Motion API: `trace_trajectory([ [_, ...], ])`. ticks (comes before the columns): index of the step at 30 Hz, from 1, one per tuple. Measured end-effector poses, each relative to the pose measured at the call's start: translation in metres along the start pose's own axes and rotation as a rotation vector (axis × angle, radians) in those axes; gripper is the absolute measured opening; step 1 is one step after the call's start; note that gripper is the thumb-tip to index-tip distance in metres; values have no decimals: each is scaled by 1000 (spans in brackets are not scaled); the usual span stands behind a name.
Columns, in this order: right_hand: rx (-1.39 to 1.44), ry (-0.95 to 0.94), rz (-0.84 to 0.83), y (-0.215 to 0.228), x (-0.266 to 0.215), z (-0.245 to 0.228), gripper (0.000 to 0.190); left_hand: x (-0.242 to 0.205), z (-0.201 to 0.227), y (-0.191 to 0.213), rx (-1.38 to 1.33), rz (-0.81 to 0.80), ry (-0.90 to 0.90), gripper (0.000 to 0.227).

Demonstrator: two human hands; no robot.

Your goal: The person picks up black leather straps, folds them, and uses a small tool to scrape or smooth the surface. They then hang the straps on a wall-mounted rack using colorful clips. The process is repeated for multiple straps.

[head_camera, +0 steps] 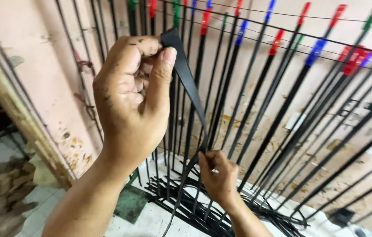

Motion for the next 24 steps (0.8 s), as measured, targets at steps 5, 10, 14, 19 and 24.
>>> trace_trajectory([
  [5,-25,-31,88,8,-22,2,17,-3,-11,-29,-41,-27,-27,9],
  [10,-40,27,64,18,-31,-10,21,-10,-18,-50,-116,-54,-10,11],
  [14,-90,19,60,25,-41,-6,26,-13,-22,-64,-193,-72,12,10],
  [19,-139,-8,61,40,-45,7,28,-14,-25,-79,-247,-53,-13,10],
  [24,-153,165,35,86,-41,-1,16,-15,-25,-90,-271,-44,-63,6],
])
Point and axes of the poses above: each hand's wrist, its own x-axis towards the middle knuckle, its own y-axis out of the back of the hand, z = x × y, the point moved 9 cm from there along x, towards the middle knuckle, and after that the axes turned 10 degrees about -y, right-handed, at the moved point
